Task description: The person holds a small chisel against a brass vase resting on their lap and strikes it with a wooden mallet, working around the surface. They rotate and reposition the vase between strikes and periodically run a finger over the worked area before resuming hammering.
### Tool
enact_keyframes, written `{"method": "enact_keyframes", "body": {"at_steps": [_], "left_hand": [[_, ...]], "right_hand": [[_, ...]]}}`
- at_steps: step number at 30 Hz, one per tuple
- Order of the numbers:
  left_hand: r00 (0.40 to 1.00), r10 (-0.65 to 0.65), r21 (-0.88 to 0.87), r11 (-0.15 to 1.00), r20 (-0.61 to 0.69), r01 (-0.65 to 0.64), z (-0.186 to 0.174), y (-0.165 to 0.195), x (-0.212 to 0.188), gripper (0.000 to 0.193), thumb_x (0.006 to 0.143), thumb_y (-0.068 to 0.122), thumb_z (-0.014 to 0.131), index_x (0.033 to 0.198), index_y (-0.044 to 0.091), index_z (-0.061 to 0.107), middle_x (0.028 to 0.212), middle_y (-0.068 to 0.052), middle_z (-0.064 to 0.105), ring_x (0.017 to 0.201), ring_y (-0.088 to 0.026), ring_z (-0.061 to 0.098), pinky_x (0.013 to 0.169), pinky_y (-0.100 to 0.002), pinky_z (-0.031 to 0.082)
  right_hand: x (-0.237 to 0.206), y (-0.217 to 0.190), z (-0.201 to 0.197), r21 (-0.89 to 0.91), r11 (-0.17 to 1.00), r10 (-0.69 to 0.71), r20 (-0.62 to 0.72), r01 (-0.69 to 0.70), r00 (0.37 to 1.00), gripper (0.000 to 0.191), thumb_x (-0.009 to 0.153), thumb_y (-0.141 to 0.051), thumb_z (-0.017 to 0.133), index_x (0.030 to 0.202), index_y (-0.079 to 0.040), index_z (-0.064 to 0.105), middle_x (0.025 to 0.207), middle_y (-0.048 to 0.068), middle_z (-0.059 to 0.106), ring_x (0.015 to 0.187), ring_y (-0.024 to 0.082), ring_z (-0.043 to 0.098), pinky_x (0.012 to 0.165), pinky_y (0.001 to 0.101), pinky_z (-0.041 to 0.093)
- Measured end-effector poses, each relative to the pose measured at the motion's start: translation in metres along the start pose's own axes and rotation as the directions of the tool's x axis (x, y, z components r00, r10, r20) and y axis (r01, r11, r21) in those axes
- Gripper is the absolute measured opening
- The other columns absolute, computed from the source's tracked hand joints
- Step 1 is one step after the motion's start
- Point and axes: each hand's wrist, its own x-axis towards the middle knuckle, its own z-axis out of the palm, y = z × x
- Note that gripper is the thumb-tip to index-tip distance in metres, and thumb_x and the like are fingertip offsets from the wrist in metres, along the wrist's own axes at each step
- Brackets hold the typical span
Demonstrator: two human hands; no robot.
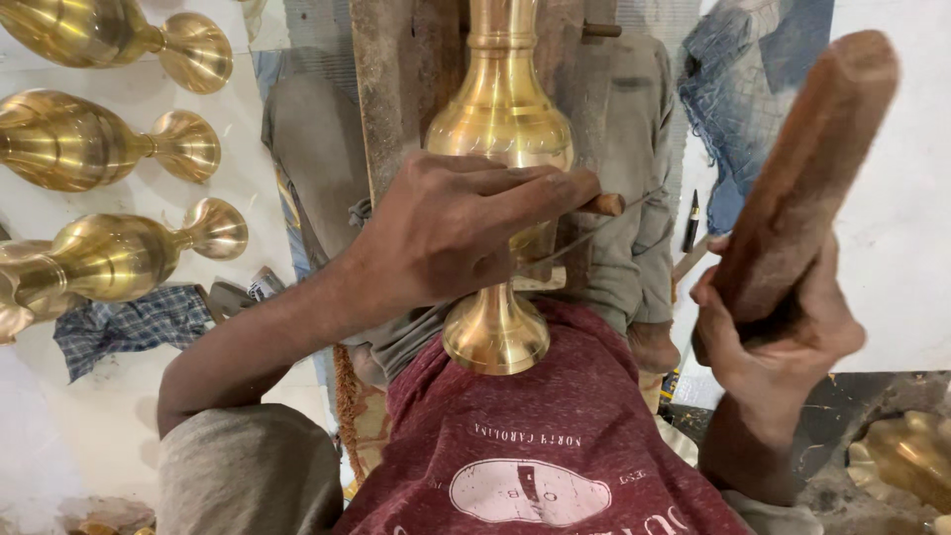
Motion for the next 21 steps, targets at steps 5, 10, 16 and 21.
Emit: {"method": "enact_keyframes", "body": {"at_steps": [5,10,16,21], "left_hand": [[1.000,0.025,-0.049,0.999,0.004,-0.025,-0.012,0.005,0.010,0.072,0.076,-0.002,0.068,0.144,0.016,0.052,0.113,-0.007,0.078,0.079,-0.020,0.073,0.059,-0.033,0.057],[0.963,-0.079,0.065,0.996,0.260,0.064,-0.008,0.005,0.021,0.052,0.091,0.006,0.073,0.139,0.020,0.060,0.078,-0.003,0.075,0.053,-0.011,0.062,0.039,-0.031,0.046],[0.933,-0.067,0.097,0.995,0.353,0.035,-0.007,0.003,0.029,0.040,0.096,0.014,0.069,0.134,0.021,0.061,0.079,-0.003,0.075,0.053,-0.011,0.063,0.039,-0.029,0.047],[0.909,-0.004,0.041,0.999,0.416,-0.015,-0.015,0.001,0.035,0.037,0.099,0.007,0.061,0.133,0.020,0.063,0.077,-0.003,0.074,0.050,-0.010,0.061,0.038,-0.028,0.048]], "right_hand": [[0.008,-0.003,-0.027,-0.224,0.946,-0.201,0.170,0.236,0.965,0.048,0.087,0.012,0.072,0.133,0.001,0.063,0.112,0.022,0.071,0.099,0.026,0.073,0.088,0.0319,0.058],[0.005,0.013,-0.012,0.020,0.961,-0.276,0.004,0.276,0.961,0.060,0.074,0.007,0.074,0.131,-0.005,0.058,0.090,0.009,0.070,0.074,0.014,0.069,0.066,0.0276,0.059],[-0.027,0.007,0.001,-0.111,0.991,-0.075,-0.003,0.075,0.997,0.047,0.083,0.014,0.071,0.127,0.003,0.061,0.104,0.020,0.070,0.088,0.022,0.070,0.082,0.0303,0.056],[-0.049,0.027,0.030,-0.047,0.992,-0.123,-0.129,0.117,0.984,0.040,0.083,0.013,0.070,0.122,0.008,0.059,0.099,0.018,0.070,0.081,0.020,0.071,0.073,0.0284,0.057]]}}
